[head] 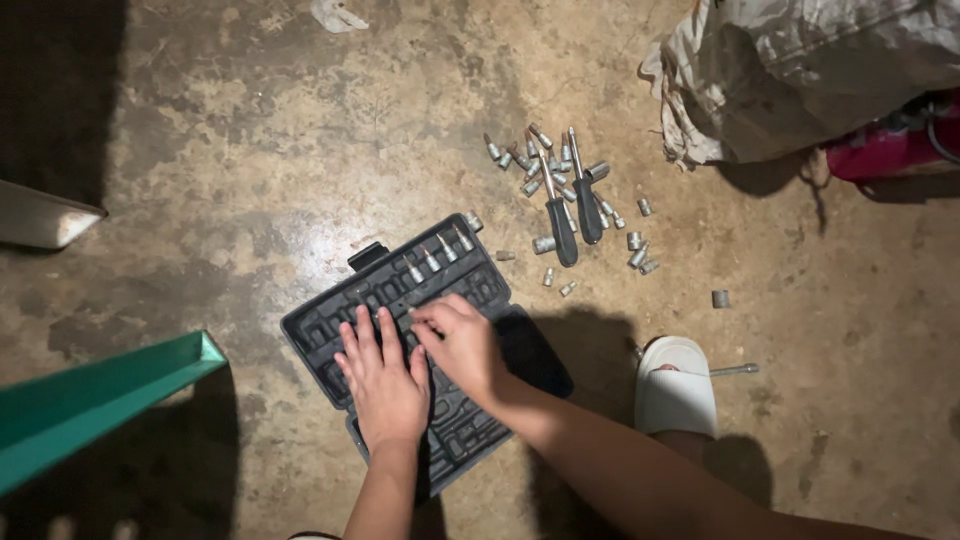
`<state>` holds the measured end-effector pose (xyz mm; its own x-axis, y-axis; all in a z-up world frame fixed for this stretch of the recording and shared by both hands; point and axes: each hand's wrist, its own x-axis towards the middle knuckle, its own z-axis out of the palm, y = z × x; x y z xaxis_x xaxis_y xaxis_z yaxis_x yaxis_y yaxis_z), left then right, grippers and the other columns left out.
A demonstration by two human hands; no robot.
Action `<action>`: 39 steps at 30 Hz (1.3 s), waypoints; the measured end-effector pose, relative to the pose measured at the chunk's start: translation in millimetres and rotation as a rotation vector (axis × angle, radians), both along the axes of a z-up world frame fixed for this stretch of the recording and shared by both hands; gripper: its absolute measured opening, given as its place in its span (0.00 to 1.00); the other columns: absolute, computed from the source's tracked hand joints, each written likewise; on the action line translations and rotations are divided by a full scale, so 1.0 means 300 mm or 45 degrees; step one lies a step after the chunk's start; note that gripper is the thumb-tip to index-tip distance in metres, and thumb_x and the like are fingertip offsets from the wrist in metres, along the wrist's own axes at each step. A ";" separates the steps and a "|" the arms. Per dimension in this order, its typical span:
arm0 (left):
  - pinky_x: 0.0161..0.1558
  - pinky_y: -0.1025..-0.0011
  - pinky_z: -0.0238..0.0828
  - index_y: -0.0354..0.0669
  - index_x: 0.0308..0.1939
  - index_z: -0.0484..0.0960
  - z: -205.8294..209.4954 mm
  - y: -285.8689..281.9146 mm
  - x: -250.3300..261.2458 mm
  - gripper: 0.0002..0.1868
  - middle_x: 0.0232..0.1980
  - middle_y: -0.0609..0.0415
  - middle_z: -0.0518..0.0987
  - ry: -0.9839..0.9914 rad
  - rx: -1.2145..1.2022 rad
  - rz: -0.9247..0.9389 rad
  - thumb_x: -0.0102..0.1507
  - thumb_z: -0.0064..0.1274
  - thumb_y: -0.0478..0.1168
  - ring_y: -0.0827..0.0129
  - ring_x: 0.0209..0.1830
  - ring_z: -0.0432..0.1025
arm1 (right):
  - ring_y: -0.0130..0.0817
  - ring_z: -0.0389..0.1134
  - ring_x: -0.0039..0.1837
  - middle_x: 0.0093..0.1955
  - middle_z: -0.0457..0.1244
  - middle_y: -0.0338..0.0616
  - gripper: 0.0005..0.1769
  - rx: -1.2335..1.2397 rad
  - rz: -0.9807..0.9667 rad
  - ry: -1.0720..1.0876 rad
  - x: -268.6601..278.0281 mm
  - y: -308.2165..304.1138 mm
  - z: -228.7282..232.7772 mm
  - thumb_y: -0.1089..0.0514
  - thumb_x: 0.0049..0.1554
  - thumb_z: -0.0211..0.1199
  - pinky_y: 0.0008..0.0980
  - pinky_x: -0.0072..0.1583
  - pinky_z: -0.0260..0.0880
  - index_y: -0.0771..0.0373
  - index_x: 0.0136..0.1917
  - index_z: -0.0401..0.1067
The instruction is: The person sits on the floor and organizes a set of metal socket bits and two screwdrivers. They pick up the items from the floor and place them into the designated slots of a black plastic toolbox case.
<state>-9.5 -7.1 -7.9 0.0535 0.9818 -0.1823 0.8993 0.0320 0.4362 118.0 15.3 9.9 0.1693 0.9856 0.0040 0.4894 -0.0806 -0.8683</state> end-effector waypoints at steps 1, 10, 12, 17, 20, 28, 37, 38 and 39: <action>0.76 0.44 0.38 0.44 0.77 0.60 -0.001 0.001 0.001 0.37 0.82 0.46 0.50 0.001 -0.004 0.002 0.65 0.48 0.51 0.46 0.83 0.41 | 0.40 0.74 0.48 0.47 0.70 0.45 0.06 0.071 0.024 -0.078 -0.003 0.014 0.002 0.64 0.54 0.69 0.34 0.49 0.76 0.62 0.47 0.79; 0.75 0.44 0.41 0.44 0.77 0.59 0.001 0.010 0.008 0.38 0.82 0.47 0.50 0.063 -0.032 -0.011 0.65 0.48 0.52 0.46 0.82 0.40 | 0.40 0.70 0.52 0.46 0.70 0.37 0.05 0.184 0.204 -0.545 0.001 0.163 -0.024 0.57 0.52 0.70 0.41 0.54 0.66 0.55 0.44 0.80; 0.75 0.44 0.41 0.45 0.77 0.58 0.001 0.009 0.007 0.38 0.82 0.48 0.50 0.070 -0.033 -0.013 0.65 0.48 0.52 0.46 0.82 0.41 | 0.39 0.69 0.52 0.46 0.70 0.36 0.04 0.179 0.224 -0.569 -0.002 0.159 -0.033 0.56 0.54 0.69 0.41 0.54 0.66 0.55 0.44 0.80; 0.75 0.44 0.40 0.44 0.77 0.57 0.001 0.013 0.006 0.39 0.82 0.48 0.49 0.097 -0.074 -0.027 0.64 0.48 0.51 0.46 0.83 0.39 | 0.37 0.68 0.54 0.51 0.70 0.36 0.08 0.323 0.295 -0.731 -0.003 0.140 -0.035 0.55 0.54 0.67 0.40 0.56 0.64 0.57 0.47 0.81; 0.76 0.44 0.39 0.45 0.77 0.56 0.001 0.006 0.005 0.40 0.83 0.48 0.48 0.101 -0.094 -0.027 0.64 0.49 0.51 0.46 0.83 0.38 | 0.36 0.67 0.56 0.54 0.69 0.36 0.10 0.346 0.334 -0.773 0.002 0.117 -0.023 0.55 0.55 0.67 0.40 0.57 0.63 0.59 0.49 0.80; 0.76 0.43 0.39 0.44 0.78 0.56 -0.001 0.006 0.008 0.40 0.83 0.47 0.48 0.106 -0.092 -0.035 0.64 0.49 0.50 0.45 0.83 0.38 | 0.40 0.66 0.62 0.61 0.69 0.41 0.14 0.324 0.485 -0.956 0.002 0.124 -0.012 0.56 0.53 0.61 0.43 0.59 0.62 0.62 0.50 0.80; 0.76 0.43 0.38 0.44 0.77 0.56 0.005 0.018 0.008 0.40 0.83 0.47 0.48 0.105 -0.109 -0.038 0.63 0.48 0.51 0.45 0.83 0.38 | 0.50 0.62 0.71 0.67 0.67 0.46 0.21 0.331 0.609 -1.073 0.021 0.113 -0.034 0.52 0.55 0.58 0.62 0.74 0.50 0.62 0.58 0.80; 0.76 0.44 0.38 0.44 0.77 0.56 0.006 0.022 0.009 0.40 0.83 0.47 0.48 0.108 -0.120 -0.040 0.64 0.48 0.51 0.45 0.83 0.38 | 0.52 0.61 0.72 0.68 0.67 0.46 0.22 0.337 0.603 -1.061 0.027 0.111 -0.034 0.51 0.56 0.58 0.65 0.74 0.47 0.62 0.59 0.79; 0.76 0.44 0.38 0.45 0.77 0.55 0.008 0.017 0.006 0.40 0.82 0.48 0.48 0.112 -0.138 -0.041 0.64 0.48 0.51 0.46 0.83 0.38 | 0.53 0.59 0.73 0.69 0.66 0.45 0.23 0.338 0.600 -1.046 0.030 0.099 -0.032 0.50 0.57 0.58 0.68 0.75 0.44 0.62 0.60 0.78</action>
<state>-7.8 -2.0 -5.4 0.0637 0.9542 -0.2922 0.9353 0.0451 0.3510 127.0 45.0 0.2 -0.3955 0.9015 0.1758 0.8809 0.4265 -0.2053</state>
